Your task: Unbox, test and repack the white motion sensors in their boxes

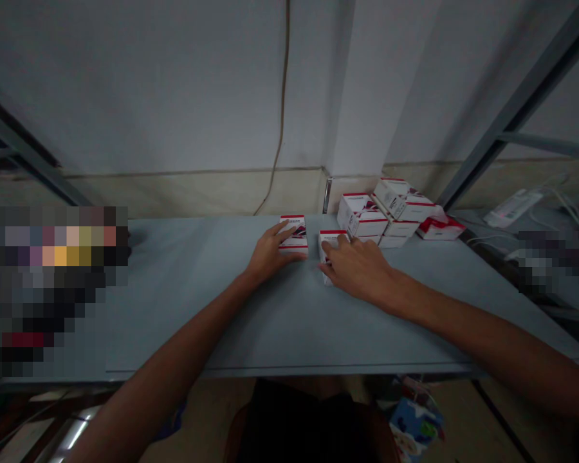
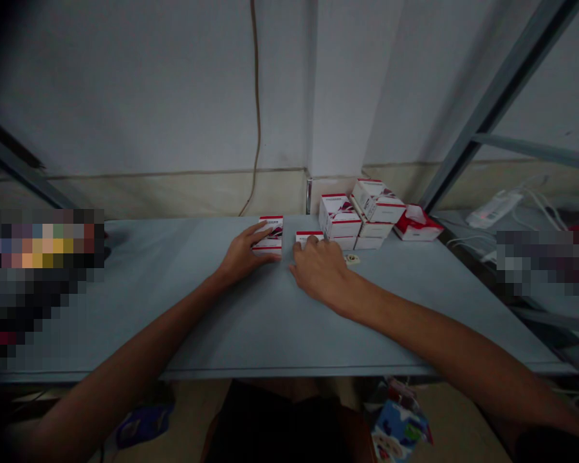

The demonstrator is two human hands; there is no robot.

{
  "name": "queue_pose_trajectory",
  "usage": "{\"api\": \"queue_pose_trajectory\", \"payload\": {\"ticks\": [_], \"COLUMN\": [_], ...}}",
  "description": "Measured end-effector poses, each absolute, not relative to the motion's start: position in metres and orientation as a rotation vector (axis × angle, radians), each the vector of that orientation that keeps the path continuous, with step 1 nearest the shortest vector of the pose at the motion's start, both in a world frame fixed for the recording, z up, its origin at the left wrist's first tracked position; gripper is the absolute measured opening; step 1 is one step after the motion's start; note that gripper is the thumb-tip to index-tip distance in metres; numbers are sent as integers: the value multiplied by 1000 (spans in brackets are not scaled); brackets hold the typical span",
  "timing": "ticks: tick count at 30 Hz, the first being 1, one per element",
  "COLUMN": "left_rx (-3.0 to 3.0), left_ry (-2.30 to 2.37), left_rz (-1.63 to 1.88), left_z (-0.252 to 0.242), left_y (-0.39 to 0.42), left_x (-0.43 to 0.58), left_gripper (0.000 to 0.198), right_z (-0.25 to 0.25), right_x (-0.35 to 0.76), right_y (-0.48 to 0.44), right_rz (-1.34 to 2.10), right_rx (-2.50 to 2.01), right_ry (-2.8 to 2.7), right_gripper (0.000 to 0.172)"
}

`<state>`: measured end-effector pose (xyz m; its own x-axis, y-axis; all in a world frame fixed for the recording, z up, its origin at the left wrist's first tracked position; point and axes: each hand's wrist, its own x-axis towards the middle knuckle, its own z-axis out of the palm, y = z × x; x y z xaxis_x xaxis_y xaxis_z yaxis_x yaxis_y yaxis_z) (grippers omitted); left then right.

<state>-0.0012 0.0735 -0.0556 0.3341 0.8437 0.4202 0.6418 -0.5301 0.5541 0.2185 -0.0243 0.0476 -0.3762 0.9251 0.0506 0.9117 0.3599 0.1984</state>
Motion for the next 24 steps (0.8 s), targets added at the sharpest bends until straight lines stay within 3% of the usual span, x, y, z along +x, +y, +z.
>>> {"api": "queue_pose_trajectory", "payload": {"ticks": [6, 15, 17, 19, 22, 24], "left_rx": [2448, 2529, 2538, 2553, 2608, 2612], "left_ry": [1258, 1267, 1272, 1288, 1292, 1178], "left_rz": [890, 862, 850, 842, 980, 1186], "left_z": [-62, -69, -68, -65, -51, -38], "left_y": [77, 79, 80, 78, 68, 55], "left_x": [-3, -4, -4, -5, -6, -4], "left_gripper": [95, 91, 89, 87, 86, 77], "right_z": [37, 79, 79, 71, 46, 27], "right_x": [212, 263, 277, 285, 284, 276], "right_y": [-18, -9, -3, 3, 7, 5], "right_rz": [189, -159, -565, -1237, -2182, -2515], "right_rx": [1789, 2014, 1999, 1887, 1701, 1644], "right_ry": [2487, 2788, 3028, 3155, 3018, 2941], "right_gripper": [54, 65, 65, 65, 77, 88]}}
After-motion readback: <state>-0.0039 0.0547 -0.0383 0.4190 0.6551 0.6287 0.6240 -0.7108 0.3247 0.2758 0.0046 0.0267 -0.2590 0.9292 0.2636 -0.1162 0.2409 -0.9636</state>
